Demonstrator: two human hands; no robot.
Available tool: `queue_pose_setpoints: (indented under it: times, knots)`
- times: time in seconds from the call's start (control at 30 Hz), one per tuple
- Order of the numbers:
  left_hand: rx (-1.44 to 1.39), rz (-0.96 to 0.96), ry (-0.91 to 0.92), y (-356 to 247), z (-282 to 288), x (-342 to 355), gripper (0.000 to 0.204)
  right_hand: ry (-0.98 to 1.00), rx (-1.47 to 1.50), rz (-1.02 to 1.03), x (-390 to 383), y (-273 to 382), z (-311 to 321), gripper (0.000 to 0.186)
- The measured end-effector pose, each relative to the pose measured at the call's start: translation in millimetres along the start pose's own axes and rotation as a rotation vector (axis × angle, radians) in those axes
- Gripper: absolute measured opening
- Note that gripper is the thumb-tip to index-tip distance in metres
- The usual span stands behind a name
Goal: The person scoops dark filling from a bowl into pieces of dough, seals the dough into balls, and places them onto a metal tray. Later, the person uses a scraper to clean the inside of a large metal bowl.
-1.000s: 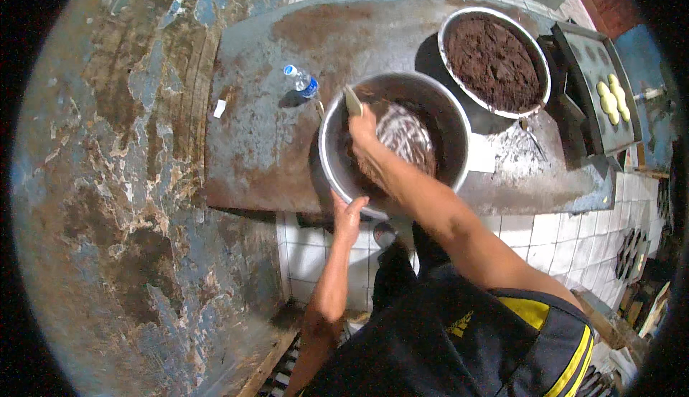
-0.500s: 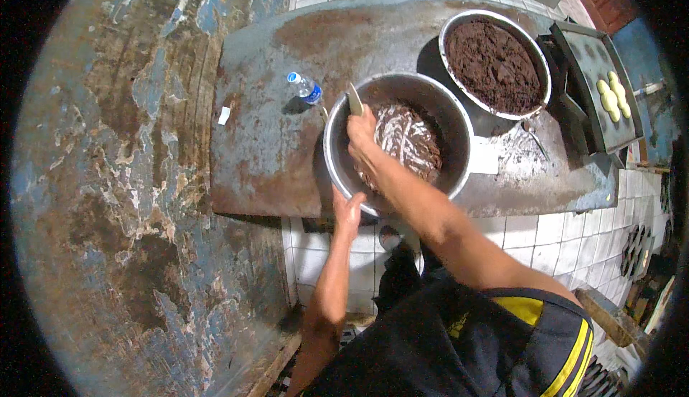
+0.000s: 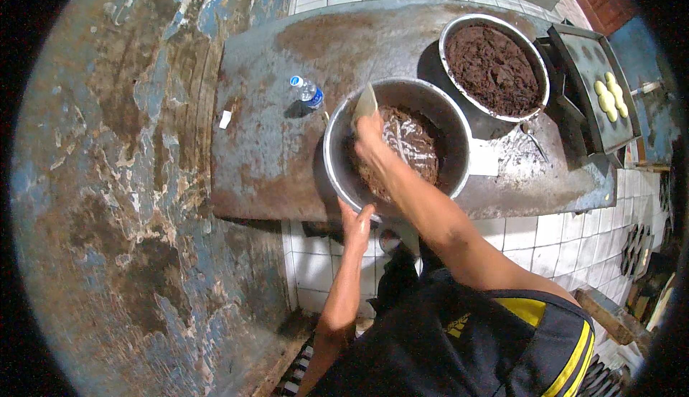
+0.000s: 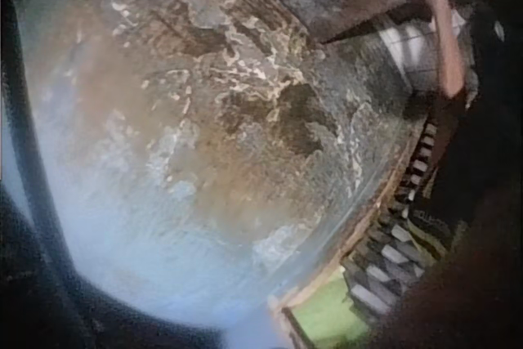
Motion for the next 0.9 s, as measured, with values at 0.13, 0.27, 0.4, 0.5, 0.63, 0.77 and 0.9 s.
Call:
queue_pose_setpoints:
  times: [0.13, 0.27, 0.4, 0.5, 0.63, 0.77, 0.9]
  knots:
    - [0.071, -0.119, 0.071, -44, 13, 42, 0.095, 0.178, -0.591, 0.2, -51, -33, -8, 0.034]
    - [0.165, 0.082, 0.016, -32, 10, 30, 0.094, -0.036, -0.177, 0.063, 7, 10, -7, 0.025]
    - [0.05, 0.023, 0.004, -4, 3, 15, 0.094, 0.04, -0.099, 0.121, -15, 19, 3, 0.033]
    - [0.12, -0.025, -0.039, -30, -7, 4, 0.094, -0.006, -0.74, 0.364, -42, -1, -25, 0.036]
    - [0.143, 0.034, 0.085, -11, -41, 16, 0.094, -0.164, 0.069, 0.172, 98, 25, 44, 0.044]
    - [0.081, -0.087, -0.103, -26, -23, -14, 0.098, 0.215, -0.536, 0.422, 34, 49, 76, 0.029]
    - [-0.273, -0.003, -0.138, -66, 4, -50, 0.063, 0.44, -0.976, 1.06, -102, 100, 108, 0.017]
Point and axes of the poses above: each hand's wrist, its own x-axis towards the middle knuckle, its own z-axis out of the back of the hand, y = z × x, the point moved 5 cm from there along x, towards the middle knuckle, and after that the axes turned 9 degrees about -x, right-handed, at the moved point
